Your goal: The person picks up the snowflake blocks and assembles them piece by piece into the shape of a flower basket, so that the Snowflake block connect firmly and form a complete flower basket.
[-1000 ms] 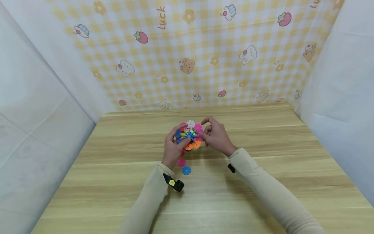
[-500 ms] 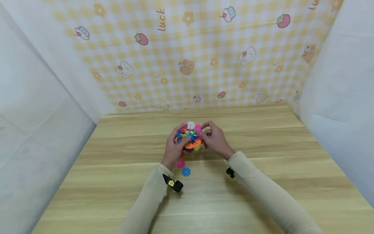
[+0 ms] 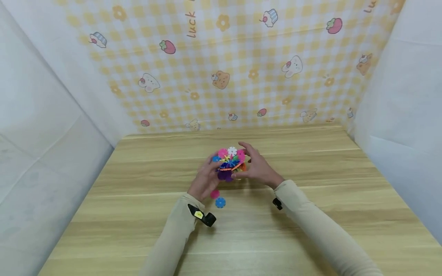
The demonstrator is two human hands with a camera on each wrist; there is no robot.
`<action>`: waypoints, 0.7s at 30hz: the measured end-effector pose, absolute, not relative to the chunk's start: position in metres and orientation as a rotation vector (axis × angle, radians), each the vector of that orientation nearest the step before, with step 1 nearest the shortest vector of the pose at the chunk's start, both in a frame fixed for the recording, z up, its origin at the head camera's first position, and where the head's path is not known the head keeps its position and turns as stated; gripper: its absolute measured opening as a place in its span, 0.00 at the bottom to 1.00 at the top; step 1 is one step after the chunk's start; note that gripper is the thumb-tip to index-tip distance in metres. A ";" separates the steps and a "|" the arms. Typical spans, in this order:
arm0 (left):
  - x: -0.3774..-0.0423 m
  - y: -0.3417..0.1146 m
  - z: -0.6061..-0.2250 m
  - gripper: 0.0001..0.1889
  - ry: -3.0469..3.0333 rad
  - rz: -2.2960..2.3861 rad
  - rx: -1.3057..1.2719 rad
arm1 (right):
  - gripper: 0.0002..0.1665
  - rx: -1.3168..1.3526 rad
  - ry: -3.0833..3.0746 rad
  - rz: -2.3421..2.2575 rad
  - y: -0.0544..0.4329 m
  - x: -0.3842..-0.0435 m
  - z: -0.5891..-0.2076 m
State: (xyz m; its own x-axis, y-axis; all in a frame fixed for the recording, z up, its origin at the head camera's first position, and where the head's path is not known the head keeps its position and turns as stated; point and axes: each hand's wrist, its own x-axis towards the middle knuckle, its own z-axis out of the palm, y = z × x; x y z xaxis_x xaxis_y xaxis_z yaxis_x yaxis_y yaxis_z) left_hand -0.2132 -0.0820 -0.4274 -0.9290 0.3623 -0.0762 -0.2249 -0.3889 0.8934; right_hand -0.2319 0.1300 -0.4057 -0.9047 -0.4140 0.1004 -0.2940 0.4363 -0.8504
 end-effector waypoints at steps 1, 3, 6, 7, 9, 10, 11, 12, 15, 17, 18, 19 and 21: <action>-0.213 -0.081 -0.427 0.31 1.456 2.339 0.203 | 0.65 -0.631 2.541 -1.491 0.129 -0.232 -0.406; -0.213 -0.080 -0.427 0.30 1.436 2.309 0.248 | 0.62 -0.614 2.497 -1.545 0.130 -0.233 -0.408; -0.212 -0.080 -0.426 0.31 1.493 2.239 0.294 | 0.58 -0.573 2.414 -1.640 0.134 -0.235 -0.412; -0.212 -0.080 -0.425 0.32 1.520 2.209 0.302 | 0.57 -0.559 2.384 -1.668 0.136 -0.236 -0.414; -0.212 -0.081 -0.422 0.33 1.562 2.143 0.323 | 0.55 -0.519 2.326 -1.709 0.140 -0.236 -0.417; -0.211 -0.081 -0.421 0.34 1.588 2.105 0.326 | 0.55 -0.503 2.298 -1.725 0.142 -0.237 -0.418; -0.211 -0.081 -0.419 0.36 1.611 2.066 0.330 | 0.54 -0.482 2.268 -1.741 0.144 -0.237 -0.419; -0.211 -0.081 -0.417 0.37 1.638 2.026 0.327 | 0.54 -0.459 2.235 -1.755 0.146 -0.237 -0.420; -0.210 -0.081 -0.410 0.40 1.803 1.887 0.275 | 0.49 -0.399 2.114 -1.821 0.153 -0.238 -0.423; -0.209 -0.080 -0.406 0.41 1.986 1.770 0.247 | 0.47 -0.375 2.040 -1.862 0.155 -0.238 -0.423; -0.209 -0.079 -0.404 0.41 2.081 1.707 0.227 | 0.46 -0.371 2.001 -1.883 0.157 -0.238 -0.423; -0.209 -0.079 -0.403 0.43 2.161 1.654 0.206 | 0.46 -0.368 1.969 -1.901 0.157 -0.238 -0.422; -0.208 -0.077 -0.402 0.43 2.277 1.585 0.189 | 0.47 -0.374 1.941 -1.910 0.158 -0.238 -0.421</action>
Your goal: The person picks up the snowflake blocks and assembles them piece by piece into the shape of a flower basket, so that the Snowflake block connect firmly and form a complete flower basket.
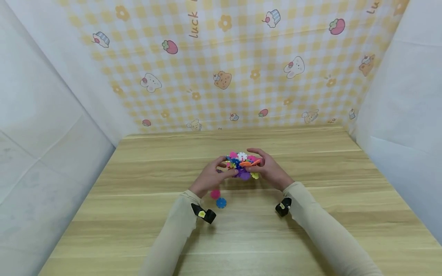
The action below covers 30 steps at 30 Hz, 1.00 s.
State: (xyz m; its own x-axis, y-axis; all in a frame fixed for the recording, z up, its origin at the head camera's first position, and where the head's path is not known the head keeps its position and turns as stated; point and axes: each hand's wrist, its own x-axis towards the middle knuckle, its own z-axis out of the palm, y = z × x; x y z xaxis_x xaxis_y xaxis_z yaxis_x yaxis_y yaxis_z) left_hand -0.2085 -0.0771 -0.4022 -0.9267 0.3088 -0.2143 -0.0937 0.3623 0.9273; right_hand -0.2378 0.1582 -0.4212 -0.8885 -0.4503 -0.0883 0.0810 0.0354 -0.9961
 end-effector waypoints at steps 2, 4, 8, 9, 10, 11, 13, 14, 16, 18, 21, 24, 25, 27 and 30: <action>-0.210 -0.075 -0.404 0.43 2.313 1.595 0.194 | 0.48 -0.386 1.952 -1.900 0.158 -0.237 -0.420; -0.212 -0.074 -0.407 0.40 2.291 1.660 0.221 | 0.51 -0.420 2.001 -1.864 0.157 -0.236 -0.419; -0.216 -0.075 -0.413 0.40 2.267 1.765 0.333 | 0.56 -0.559 2.227 -1.740 0.152 -0.231 -0.413; -0.216 -0.076 -0.415 0.41 2.272 1.776 0.364 | 0.56 -0.605 2.290 -1.703 0.151 -0.230 -0.412; -0.217 -0.077 -0.417 0.43 2.284 1.779 0.397 | 0.56 -0.651 2.359 -1.661 0.150 -0.228 -0.411; -0.218 -0.077 -0.419 0.44 2.304 1.771 0.439 | 0.57 -0.686 2.416 -1.622 0.150 -0.227 -0.409; -0.222 -0.076 -0.423 0.44 2.356 1.745 0.501 | 0.57 -0.738 2.504 -1.545 0.151 -0.225 -0.407; -0.223 -0.075 -0.424 0.44 2.384 1.727 0.524 | 0.58 -0.749 2.543 -1.502 0.153 -0.225 -0.406; -0.227 -0.070 -0.424 0.45 2.445 1.673 0.557 | 0.58 -0.727 2.578 -1.442 0.157 -0.225 -0.405; -0.232 -0.062 -0.424 0.44 2.491 1.621 0.563 | 0.59 -0.665 2.590 -1.401 0.162 -0.227 -0.404; -0.241 -0.047 -0.424 0.45 2.510 1.551 0.575 | 0.59 -0.540 2.560 -1.387 0.174 -0.233 -0.405; -0.254 -0.029 -0.424 0.46 2.520 1.466 0.589 | 0.59 -0.415 2.519 -1.405 0.190 -0.241 -0.410; -0.258 -0.022 -0.424 0.46 2.530 1.431 0.600 | 0.59 -0.384 2.518 -1.404 0.195 -0.243 -0.411; -0.268 -0.009 -0.424 0.46 2.571 1.354 0.602 | 0.59 -0.332 2.519 -1.407 0.206 -0.250 -0.414; -0.281 0.009 -0.425 0.45 2.646 1.215 0.602 | 0.59 -0.277 2.527 -1.399 0.219 -0.261 -0.418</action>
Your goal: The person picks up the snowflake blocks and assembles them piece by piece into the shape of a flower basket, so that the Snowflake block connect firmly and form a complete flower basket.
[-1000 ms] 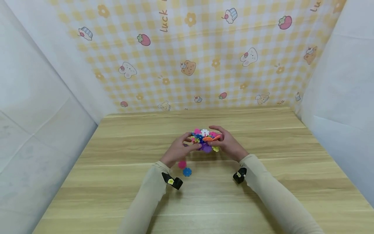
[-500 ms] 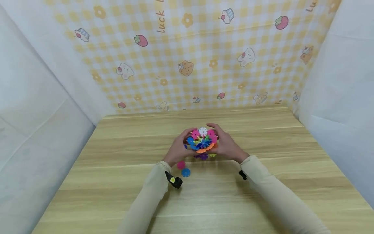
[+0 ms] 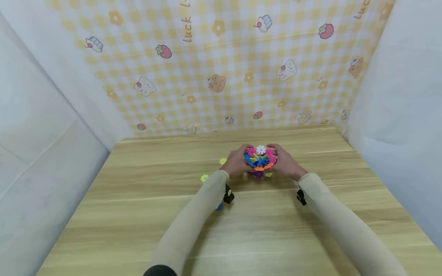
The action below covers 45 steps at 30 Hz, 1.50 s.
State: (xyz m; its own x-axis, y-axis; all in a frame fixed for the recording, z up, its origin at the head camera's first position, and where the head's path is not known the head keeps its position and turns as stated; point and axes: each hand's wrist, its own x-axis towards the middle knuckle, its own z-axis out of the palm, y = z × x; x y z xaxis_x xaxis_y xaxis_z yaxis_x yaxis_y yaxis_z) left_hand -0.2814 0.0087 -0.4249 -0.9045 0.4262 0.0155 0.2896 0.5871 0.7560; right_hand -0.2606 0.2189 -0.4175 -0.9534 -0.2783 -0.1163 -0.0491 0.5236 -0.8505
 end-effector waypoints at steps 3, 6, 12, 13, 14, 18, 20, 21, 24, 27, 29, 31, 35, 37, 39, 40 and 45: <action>-0.291 0.025 -0.427 0.44 2.715 1.072 0.585 | 0.59 -0.218 2.517 -1.381 0.230 -0.271 -0.421; -0.297 0.036 -0.429 0.43 2.754 0.962 0.561 | 0.60 -0.192 2.507 -1.353 0.236 -0.279 -0.424; -0.300 0.049 -0.429 0.44 2.776 0.859 0.531 | 0.59 -0.198 2.554 -1.274 0.246 -0.287 -0.430; -0.300 0.050 -0.428 0.45 2.776 0.841 0.532 | 0.60 -0.206 2.576 -1.245 0.248 -0.287 -0.430; -0.299 0.051 -0.427 0.46 2.768 0.834 0.535 | 0.60 -0.210 2.598 -1.211 0.251 -0.287 -0.430; -0.291 0.027 -0.413 0.46 2.709 0.837 0.580 | 0.65 -0.251 2.629 -1.078 0.256 -0.281 -0.425; -0.282 0.002 -0.403 0.41 2.667 0.882 0.619 | 0.67 -0.282 2.659 -0.994 0.259 -0.274 -0.416; -0.275 -0.014 -0.398 0.38 2.652 0.912 0.635 | 0.66 -0.302 2.679 -0.962 0.259 -0.270 -0.412; -0.252 -0.063 -0.386 0.28 2.626 1.015 0.596 | 0.59 -0.371 2.760 -0.890 0.257 -0.256 -0.394; -0.228 -0.103 -0.385 0.21 2.649 1.083 0.498 | 0.43 -0.494 2.800 -0.881 0.244 -0.239 -0.380; -0.214 -0.122 -0.390 0.18 2.672 1.100 0.417 | 0.33 -0.625 2.795 -0.882 0.229 -0.229 -0.374; -0.202 -0.133 -0.400 0.14 2.682 1.105 0.379 | 0.27 -0.769 2.770 -0.880 0.210 -0.221 -0.372; -0.187 -0.138 -0.419 0.12 2.681 1.040 0.452 | 0.18 -0.958 2.704 -0.792 0.166 -0.210 -0.381; -0.182 -0.138 -0.425 0.14 2.671 0.968 0.515 | 0.16 -0.983 2.666 -0.705 0.142 -0.206 -0.391; -0.178 -0.135 -0.429 0.18 2.660 0.917 0.569 | 0.15 -1.000 2.643 -0.632 0.119 -0.202 -0.403; -0.177 -0.134 -0.431 0.20 2.655 0.901 0.579 | 0.14 -0.993 2.642 -0.604 0.108 -0.199 -0.408; -0.175 -0.127 -0.439 0.19 2.723 0.856 0.552 | 0.13 -0.815 2.759 -0.507 0.067 -0.186 -0.423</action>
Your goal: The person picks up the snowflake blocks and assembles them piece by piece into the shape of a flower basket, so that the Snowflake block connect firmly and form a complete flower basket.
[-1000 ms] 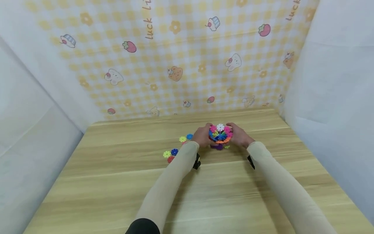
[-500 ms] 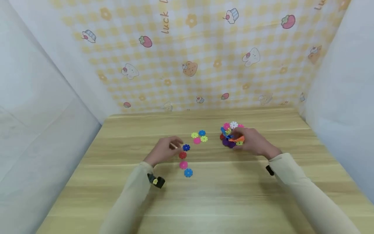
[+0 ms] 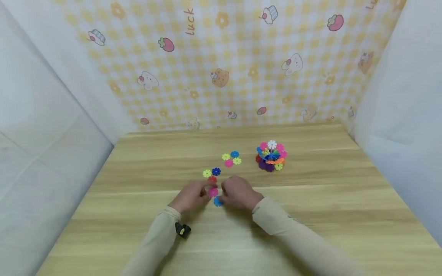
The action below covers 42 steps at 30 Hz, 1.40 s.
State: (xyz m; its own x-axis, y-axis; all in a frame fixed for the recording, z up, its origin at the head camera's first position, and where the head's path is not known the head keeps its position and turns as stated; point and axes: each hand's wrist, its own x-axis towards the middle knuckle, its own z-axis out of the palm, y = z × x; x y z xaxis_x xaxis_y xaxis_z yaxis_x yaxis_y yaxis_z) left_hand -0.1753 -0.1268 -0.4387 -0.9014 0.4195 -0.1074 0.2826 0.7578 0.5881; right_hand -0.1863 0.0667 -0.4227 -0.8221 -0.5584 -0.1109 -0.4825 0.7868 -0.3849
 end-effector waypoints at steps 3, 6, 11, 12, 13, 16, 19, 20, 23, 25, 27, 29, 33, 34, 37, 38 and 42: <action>-0.177 -0.124 -0.440 0.15 2.815 0.804 0.564 | 0.19 -0.742 2.852 -0.403 0.050 -0.181 -0.422; -0.178 -0.121 -0.437 0.14 2.862 0.752 0.567 | 0.18 -0.716 2.876 -0.335 0.040 -0.177 -0.422; -0.181 -0.123 -0.430 0.13 2.814 0.734 0.425 | 0.13 -0.674 2.809 -0.494 0.041 -0.177 -0.425; -0.182 -0.123 -0.429 0.13 2.801 0.733 0.409 | 0.12 -0.686 2.795 -0.548 0.043 -0.178 -0.425; -0.183 -0.124 -0.428 0.12 2.789 0.732 0.400 | 0.11 -0.701 2.781 -0.600 0.045 -0.179 -0.426; -0.186 -0.125 -0.428 0.07 2.783 0.738 0.442 | 0.09 -0.750 2.726 -0.750 0.054 -0.183 -0.428; -0.187 -0.125 -0.428 0.01 2.759 0.839 0.475 | 0.04 -0.768 2.643 -0.924 0.064 -0.187 -0.428; -0.187 -0.125 -0.429 0.02 2.754 0.885 0.490 | 0.03 -0.752 2.610 -0.994 0.068 -0.188 -0.428; -0.187 -0.120 -0.430 0.04 2.720 1.052 0.513 | 0.06 -0.672 2.520 -1.219 0.082 -0.190 -0.428; -0.188 -0.115 -0.431 0.05 2.684 1.168 0.541 | 0.07 -0.596 2.464 -1.359 0.093 -0.190 -0.428; -0.187 -0.108 -0.431 0.06 2.645 1.273 0.570 | 0.07 -0.497 2.413 -1.491 0.103 -0.189 -0.426; -0.186 -0.103 -0.431 0.07 2.597 1.372 0.611 | 0.08 -0.408 2.339 -1.624 0.112 -0.189 -0.425; -0.184 -0.094 -0.429 0.07 2.574 1.483 0.659 | 0.10 -0.303 2.186 -1.809 0.121 -0.190 -0.421; -0.183 -0.093 -0.428 0.07 2.586 1.494 0.677 | 0.11 -0.294 2.154 -1.831 0.122 -0.190 -0.420; -0.182 -0.089 -0.429 0.06 2.651 1.491 0.749 | 0.11 -0.277 2.105 -1.852 0.123 -0.189 -0.418; -0.182 -0.088 -0.429 0.06 2.673 1.487 0.782 | 0.11 -0.274 2.098 -1.858 0.123 -0.189 -0.418; -0.181 -0.084 -0.428 0.04 2.820 1.425 0.937 | 0.10 -0.270 2.097 -1.877 0.120 -0.186 -0.416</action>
